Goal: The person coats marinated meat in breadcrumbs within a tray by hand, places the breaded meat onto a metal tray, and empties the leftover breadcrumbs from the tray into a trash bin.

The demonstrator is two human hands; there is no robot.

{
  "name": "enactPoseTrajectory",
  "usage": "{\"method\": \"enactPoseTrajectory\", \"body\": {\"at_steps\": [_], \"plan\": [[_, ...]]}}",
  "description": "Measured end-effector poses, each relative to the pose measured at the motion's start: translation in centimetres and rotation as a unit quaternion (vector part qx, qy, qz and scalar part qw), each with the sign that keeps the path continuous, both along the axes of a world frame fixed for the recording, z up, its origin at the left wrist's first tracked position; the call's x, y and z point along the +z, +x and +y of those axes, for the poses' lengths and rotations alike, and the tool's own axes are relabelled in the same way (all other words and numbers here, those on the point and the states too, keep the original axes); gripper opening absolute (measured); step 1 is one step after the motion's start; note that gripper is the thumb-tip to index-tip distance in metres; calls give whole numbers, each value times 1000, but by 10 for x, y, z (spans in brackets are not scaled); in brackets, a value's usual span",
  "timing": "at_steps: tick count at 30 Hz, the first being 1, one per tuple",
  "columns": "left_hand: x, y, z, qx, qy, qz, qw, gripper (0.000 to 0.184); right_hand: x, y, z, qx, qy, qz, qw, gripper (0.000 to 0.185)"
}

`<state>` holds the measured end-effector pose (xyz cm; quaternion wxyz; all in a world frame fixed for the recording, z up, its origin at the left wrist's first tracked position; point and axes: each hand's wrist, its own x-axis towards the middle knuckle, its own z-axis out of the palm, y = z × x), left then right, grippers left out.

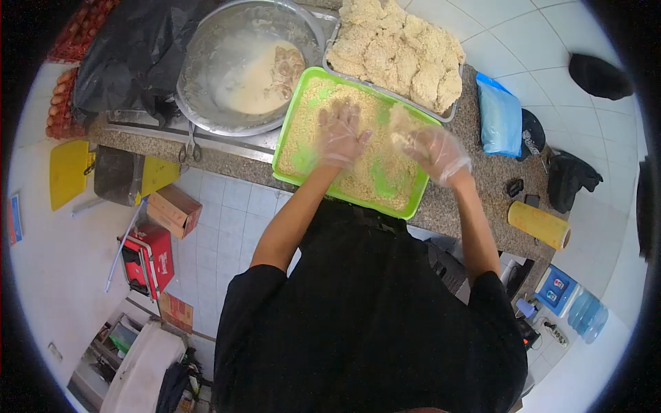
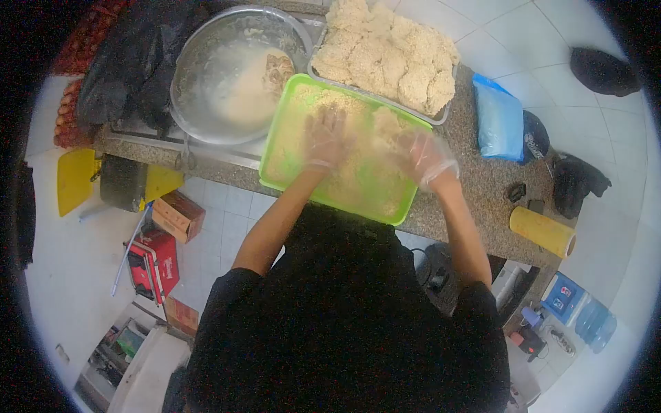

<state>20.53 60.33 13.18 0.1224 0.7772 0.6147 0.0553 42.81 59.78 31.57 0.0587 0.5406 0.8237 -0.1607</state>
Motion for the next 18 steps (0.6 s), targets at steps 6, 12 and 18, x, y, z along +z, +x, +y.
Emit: {"method": "enactPoseTrajectory", "body": {"at_steps": [6, 12, 18], "plan": [[-15, 1, -1, 12, 37, -23, 999, 74, -101, 12, -44, -72, -5, -53, 996, 40], [-8, 1, 1, 10, 33, -23, 999, 76, -195, -21, -79, -95, 218, -49, 970, 33], [-13, 0, -2, 2, 21, -30, 999, 77, -213, -22, -81, -121, 184, 50, 974, 30]]}}
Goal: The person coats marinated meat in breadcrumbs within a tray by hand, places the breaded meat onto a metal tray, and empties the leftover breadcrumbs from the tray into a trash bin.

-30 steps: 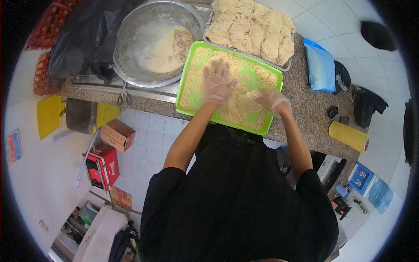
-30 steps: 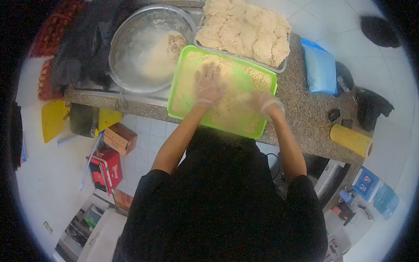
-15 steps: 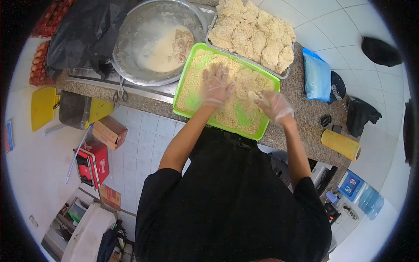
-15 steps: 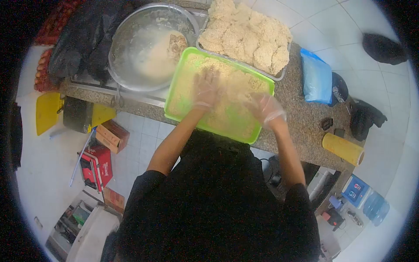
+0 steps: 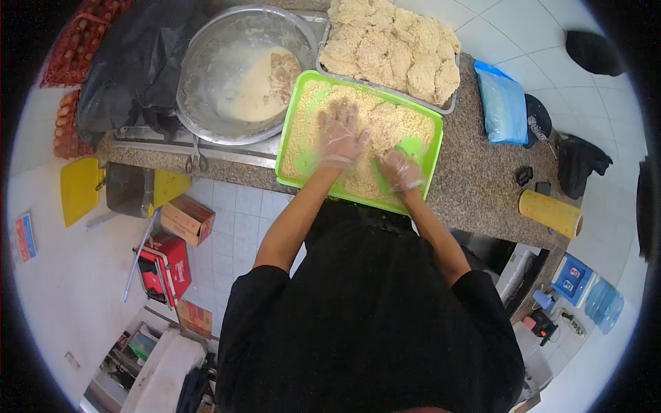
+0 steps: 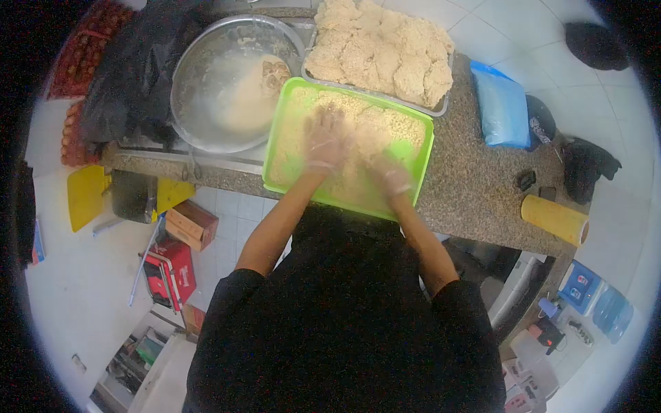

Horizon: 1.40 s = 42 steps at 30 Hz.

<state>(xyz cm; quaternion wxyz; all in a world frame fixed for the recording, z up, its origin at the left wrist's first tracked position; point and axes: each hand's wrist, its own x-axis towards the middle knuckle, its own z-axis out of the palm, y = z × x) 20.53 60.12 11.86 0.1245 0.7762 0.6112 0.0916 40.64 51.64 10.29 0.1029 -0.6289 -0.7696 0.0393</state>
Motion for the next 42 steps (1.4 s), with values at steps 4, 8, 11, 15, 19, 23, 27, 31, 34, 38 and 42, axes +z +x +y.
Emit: {"method": "enactPoseTrajectory", "body": {"at_steps": [4, 8, 11, 15, 19, 23, 27, 31, 34, 38, 42], "plan": [[6, -1, 2, -3, -9, 6, 1000, 78, 21, 2, 26, -79, -145, 104, 981, 35], [10, -1, -1, -6, -22, 32, 999, 76, 60, 8, 71, -117, -214, 227, 943, 44], [10, 0, 1, -6, -21, 33, 999, 75, 116, -6, 103, -141, -220, 237, 936, 47], [5, -2, 2, -10, 0, 44, 999, 73, 57, -19, 99, 23, -124, -10, 992, 54], [4, -3, 0, 3, 10, -8, 1000, 70, 45, -26, 11, 165, -120, -146, 968, 57], [1, -2, 0, 13, 37, -13, 999, 69, 75, -26, 14, 120, -128, -42, 984, 60], [-4, -1, -3, 13, 49, -7, 999, 69, 44, -51, 82, 56, -30, -39, 997, 61], [1, -1, 2, -3, 25, 7, 1000, 70, 21, -43, 87, 59, 47, -18, 997, 59], [3, -2, 3, -4, 23, -15, 1000, 71, 10, -20, 92, 84, 69, -50, 993, 56], [2, 1, 2, 1, 10, -4, 1000, 72, 49, -9, 110, -13, -121, -64, 991, 45], [12, 1, 3, 4, -19, 8, 1000, 72, 75, 12, 131, 43, -266, -85, 959, 43]]}}
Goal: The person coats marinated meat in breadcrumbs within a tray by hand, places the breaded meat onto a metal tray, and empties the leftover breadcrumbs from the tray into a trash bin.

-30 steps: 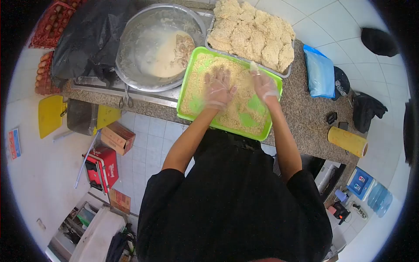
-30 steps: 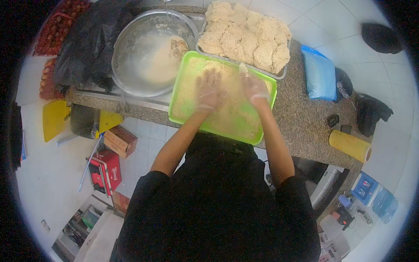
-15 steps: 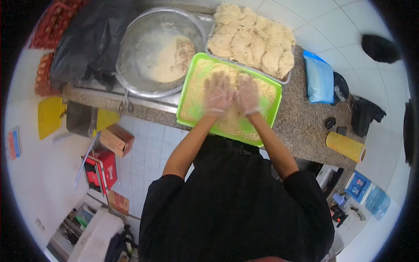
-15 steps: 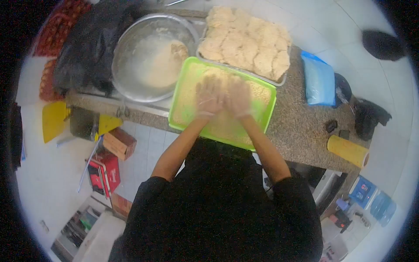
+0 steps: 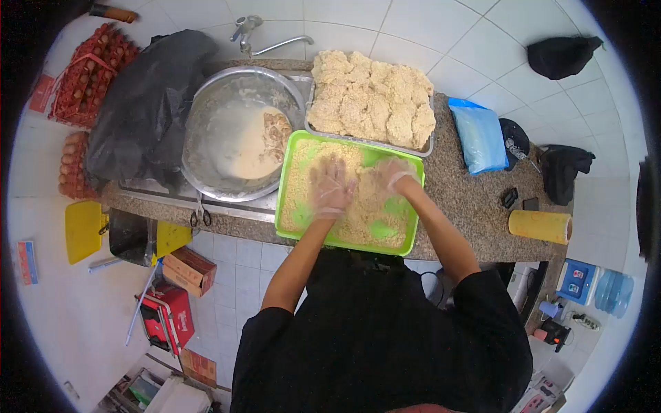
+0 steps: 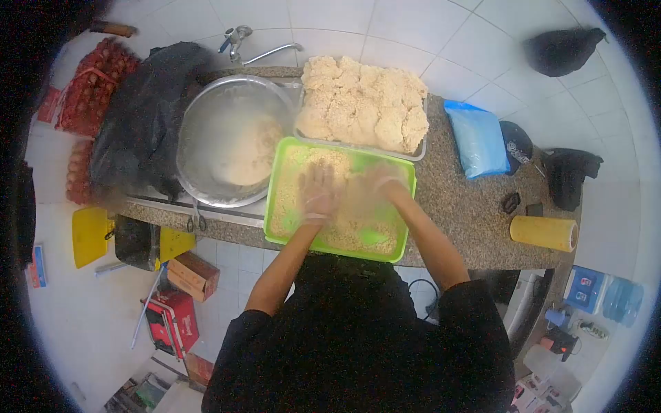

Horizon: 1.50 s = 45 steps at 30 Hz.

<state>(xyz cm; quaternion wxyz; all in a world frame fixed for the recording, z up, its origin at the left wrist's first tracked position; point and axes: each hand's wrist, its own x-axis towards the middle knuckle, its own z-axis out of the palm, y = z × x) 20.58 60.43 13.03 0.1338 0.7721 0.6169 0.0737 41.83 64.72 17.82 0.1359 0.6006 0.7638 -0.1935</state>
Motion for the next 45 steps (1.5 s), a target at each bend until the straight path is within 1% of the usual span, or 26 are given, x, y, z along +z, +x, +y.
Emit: {"method": "enactPoseTrajectory", "body": {"at_steps": [2, 5, 8, 11, 12, 15, 17, 19, 20, 22, 24, 26, 29, 32, 35, 37, 38, 41, 43, 44, 45], "plan": [[1, 1, 0, -3, -4, 2, 1000, 71, -25, 24, -2, 31, 29, 87, 995, 43], [-4, 0, 1, -3, 5, 18, 1000, 71, 11, 18, -13, 91, -50, 123, 987, 44], [-13, 0, 0, -3, 14, 34, 999, 71, 31, 10, -31, 164, -10, 104, 981, 44], [-3, -1, 1, -6, -3, 27, 1000, 72, 6, 23, -38, 136, 11, 139, 981, 46], [-1, -1, 1, -8, -4, 24, 1000, 72, 11, 28, -36, 122, 8, 147, 982, 44], [-2, -3, -1, -9, 5, 15, 1000, 73, 51, 37, -26, 82, 7, 172, 982, 40], [-2, -2, -1, -11, 10, 12, 1000, 73, 90, 44, -10, 59, 19, 190, 980, 39], [-2, -3, 1, -16, 8, 13, 1000, 72, 142, 44, 13, -8, -16, 151, 988, 40], [-1, -3, 0, -16, 12, 12, 1000, 72, 157, 46, 28, -41, -34, 132, 990, 41], [1, -2, 0, -14, 20, 12, 1000, 72, 165, 58, 64, -76, -28, 62, 995, 47], [1, -2, 0, -13, 30, -3, 999, 71, 132, 104, 103, -24, 61, 36, 997, 51], [3, -3, 0, -14, 30, -9, 999, 71, 102, 147, 146, -7, 103, 109, 989, 51], [10, -4, 0, -18, 14, -6, 1000, 72, 94, 173, 218, -52, -17, 101, 993, 47], [13, -3, 4, -19, -3, -7, 1000, 72, 82, 170, 246, -25, 77, -27, 996, 43], [19, -2, 4, -22, -21, -4, 1000, 73, 66, 170, 255, -45, 129, -12, 991, 44], [13, -3, 3, -19, -14, 7, 1000, 74, 69, 168, 239, 0, 236, 47, 971, 43], [11, -3, 2, -21, -12, -1, 1000, 73, 74, 166, 229, 25, 287, 79, 954, 43], [7, -7, 2, -15, 10, -41, 999, 72, 93, 145, 186, -72, 375, 65, 922, 38], [2, -10, 1, -19, 41, -89, 995, 70, 101, 105, 141, -51, 356, 116, 926, 34], [-1, -11, 0, 7, 64, -206, 976, 68, 106, 80, 110, -46, 340, 140, 929, 32], [-5, -12, -1, 35, 86, -318, 944, 67, 120, 44, 76, -48, 263, 211, 940, 31]]}}
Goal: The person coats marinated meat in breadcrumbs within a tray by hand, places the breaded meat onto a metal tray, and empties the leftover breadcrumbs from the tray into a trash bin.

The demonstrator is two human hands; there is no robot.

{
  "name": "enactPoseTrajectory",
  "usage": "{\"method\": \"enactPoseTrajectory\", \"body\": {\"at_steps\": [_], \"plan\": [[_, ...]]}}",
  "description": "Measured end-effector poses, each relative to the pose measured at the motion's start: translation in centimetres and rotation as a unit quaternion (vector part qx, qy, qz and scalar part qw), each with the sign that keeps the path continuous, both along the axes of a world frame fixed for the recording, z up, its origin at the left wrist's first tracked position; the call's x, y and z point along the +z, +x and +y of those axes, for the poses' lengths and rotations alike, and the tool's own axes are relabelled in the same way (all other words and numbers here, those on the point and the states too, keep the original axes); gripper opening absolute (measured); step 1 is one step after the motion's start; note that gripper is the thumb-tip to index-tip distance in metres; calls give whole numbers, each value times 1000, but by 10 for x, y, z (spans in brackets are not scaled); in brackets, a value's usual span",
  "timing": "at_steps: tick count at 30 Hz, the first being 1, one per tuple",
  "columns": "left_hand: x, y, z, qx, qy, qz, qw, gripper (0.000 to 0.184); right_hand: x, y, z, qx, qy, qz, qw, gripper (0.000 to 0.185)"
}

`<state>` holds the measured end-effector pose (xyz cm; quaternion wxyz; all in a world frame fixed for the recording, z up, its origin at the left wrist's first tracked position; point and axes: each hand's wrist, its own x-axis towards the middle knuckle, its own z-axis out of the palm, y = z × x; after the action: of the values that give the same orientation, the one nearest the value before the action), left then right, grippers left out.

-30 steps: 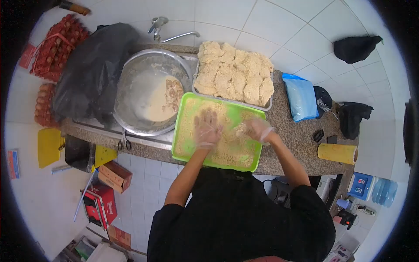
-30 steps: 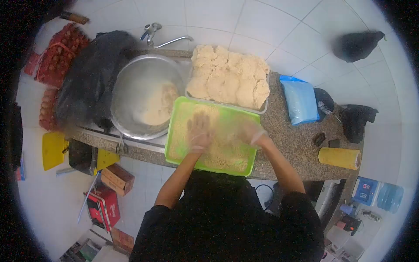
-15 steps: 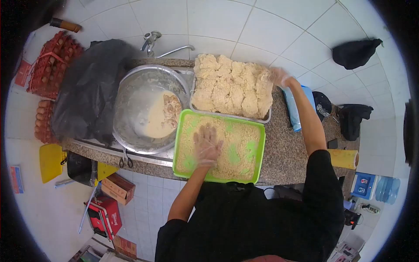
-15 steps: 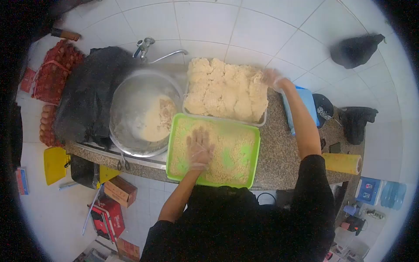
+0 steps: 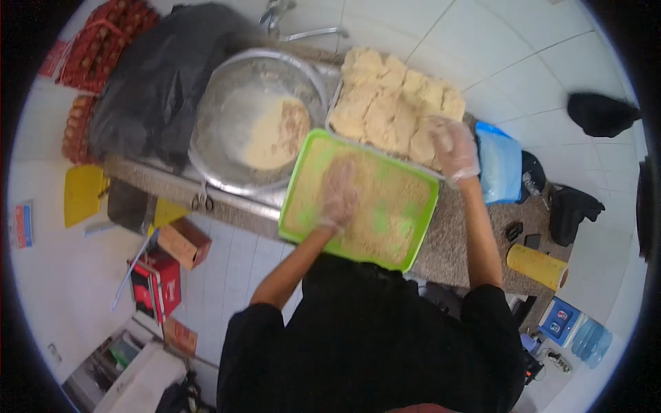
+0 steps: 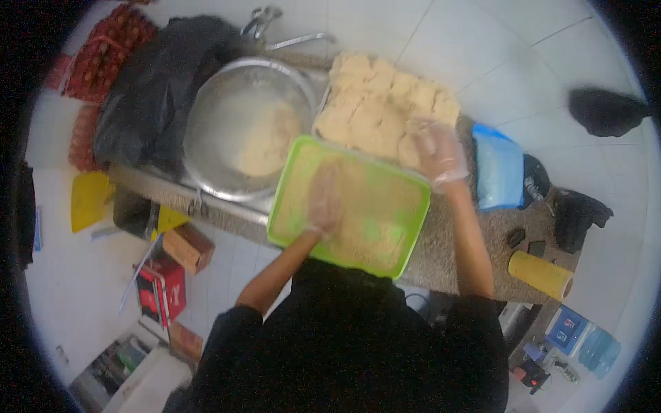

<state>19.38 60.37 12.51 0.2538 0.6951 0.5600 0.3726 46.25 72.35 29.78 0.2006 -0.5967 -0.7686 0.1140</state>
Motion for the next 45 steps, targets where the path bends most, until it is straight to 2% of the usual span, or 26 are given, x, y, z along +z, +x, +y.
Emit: {"method": "enactPoseTrajectory", "body": {"at_steps": [1, 3, 4, 5, 8, 9, 11, 12, 14, 16, 20, 22, 24, 25, 28, 31, 34, 36, 37, 39, 40, 42, 45], "plan": [[-4, -4, -6, 26, 23, -115, 993, 65, 8, -32, -25, 29, -70, 71, 995, 31], [27, -17, -13, 76, 47, -173, 981, 61, -55, -59, -54, 187, -32, 123, 974, 32], [39, -24, -15, 98, 66, -203, 972, 59, -78, -76, -66, 195, -79, 121, 970, 35], [32, -29, -24, 117, 38, -211, 970, 58, -100, -92, -77, 204, -124, 117, 964, 38], [-16, -44, -56, 161, -49, -250, 954, 54, -161, -136, -95, 157, 12, -58, 986, 50], [-27, -49, -68, 168, -80, -270, 945, 53, -159, -143, -93, 138, -33, -116, 983, 53], [-29, -60, -73, 141, -50, -143, 978, 50, -151, -159, -89, 92, -122, -226, 962, 59], [-28, -63, -79, 105, 5, 7, 994, 49, -147, -161, -89, 94, -153, -216, 960, 61], [-11, -63, -90, 83, 32, 147, 985, 47, -140, -154, -86, 101, -211, -197, 952, 63], [32, -55, -89, 115, -12, 119, 986, 45, -138, -145, -87, 171, -211, -184, 945, 63], [23, -51, -91, 124, -30, 85, 988, 44, -166, -129, -91, 300, -179, -165, 922, 56], [16, -55, -91, 133, -25, 65, 989, 44, -172, -138, -106, 314, -183, -161, 917, 54], [28, -57, -80, 115, 16, 16, 993, 43, -160, -147, -111, 249, -197, -133, 939, 46], [34, -61, -80, 112, 29, -1, 993, 43, -156, -152, -114, 212, -181, -60, 958, 40], [39, -58, -82, 112, -1, -5, 994, 41, -158, -157, -112, 178, -277, -87, 940, 40], [45, -59, -82, 118, -12, -1, 993, 42, -138, -153, -113, 196, -220, 5, 956, 50], [39, -59, -83, 125, 0, -4, 992, 42, -141, -148, -89, 182, -321, 54, 928, 51], [37, -59, -83, 127, -15, -4, 992, 43, -145, -128, -78, 155, -195, 117, 961, 52], [37, -59, -84, 127, -22, -4, 992, 43, -90, -137, -67, 177, -186, 44, 965, 52], [38, -60, -85, 119, -20, -1, 993, 44, -64, -134, -35, 136, -161, 73, 975, 54], [40, -60, -84, 112, -17, -1, 994, 45, -95, -118, -17, 73, -146, 174, 971, 56], [41, -60, -83, 111, -18, -9, 994, 46, -82, -114, 31, 46, -156, 107, 981, 58], [40, -58, -85, 117, -6, -12, 993, 47, -78, -103, 86, 3, -105, 120, 987, 56]]}}
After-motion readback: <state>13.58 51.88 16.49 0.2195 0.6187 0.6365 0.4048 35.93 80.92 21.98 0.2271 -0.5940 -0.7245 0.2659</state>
